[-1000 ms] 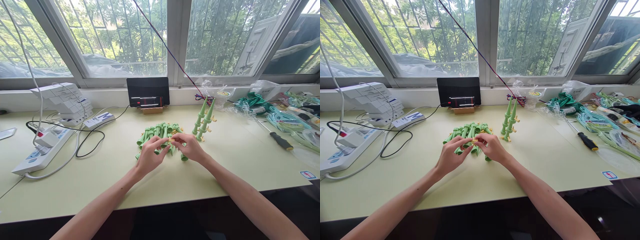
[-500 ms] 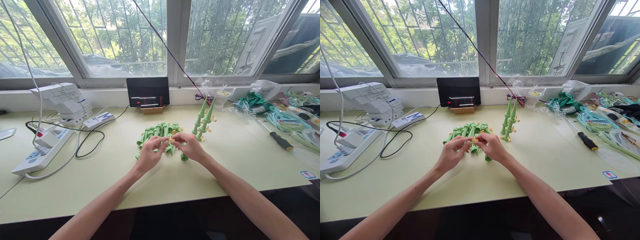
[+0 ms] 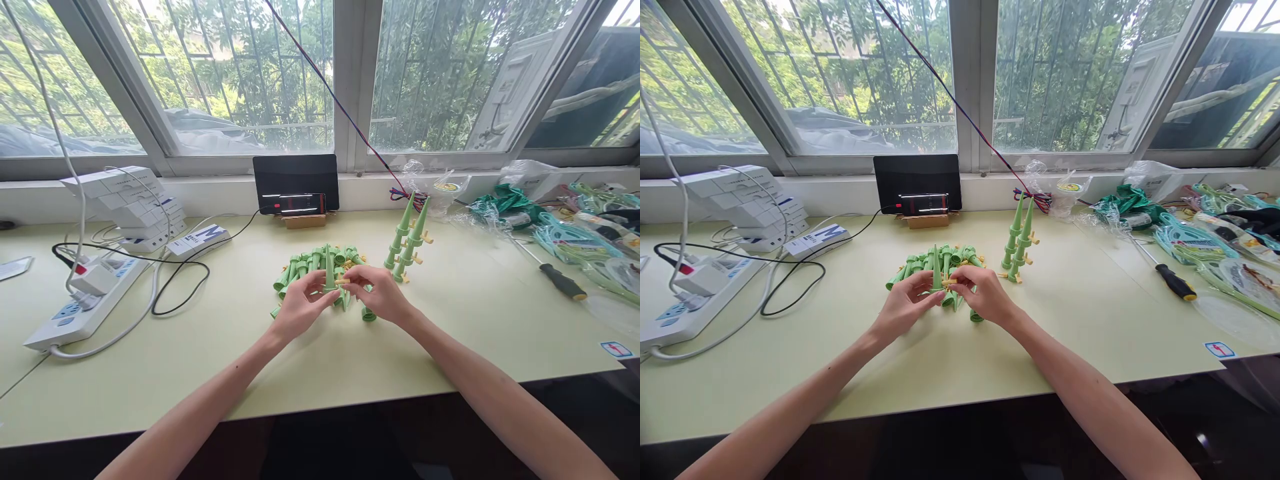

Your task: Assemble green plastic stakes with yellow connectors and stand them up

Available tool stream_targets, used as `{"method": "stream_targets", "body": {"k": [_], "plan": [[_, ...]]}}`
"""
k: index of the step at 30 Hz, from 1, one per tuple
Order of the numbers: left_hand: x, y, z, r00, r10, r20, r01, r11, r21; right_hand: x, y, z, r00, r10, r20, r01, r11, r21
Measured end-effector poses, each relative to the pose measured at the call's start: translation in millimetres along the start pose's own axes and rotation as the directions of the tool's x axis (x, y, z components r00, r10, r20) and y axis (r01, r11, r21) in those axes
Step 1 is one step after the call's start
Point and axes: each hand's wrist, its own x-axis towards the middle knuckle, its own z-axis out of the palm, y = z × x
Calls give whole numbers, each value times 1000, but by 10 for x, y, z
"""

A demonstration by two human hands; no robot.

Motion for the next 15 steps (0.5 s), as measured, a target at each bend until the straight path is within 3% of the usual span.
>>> {"method": "stream_targets", "body": {"k": [7,15], "plan": [[-15,2,17,991,135,-1,-134,982,136,-1,-18,-10,1000,15,15,-15,1000,-8],[-22,32,29,983,184,14,-183,967,177,9,-79,-28,997,45,62,-42,998,-40]]}}
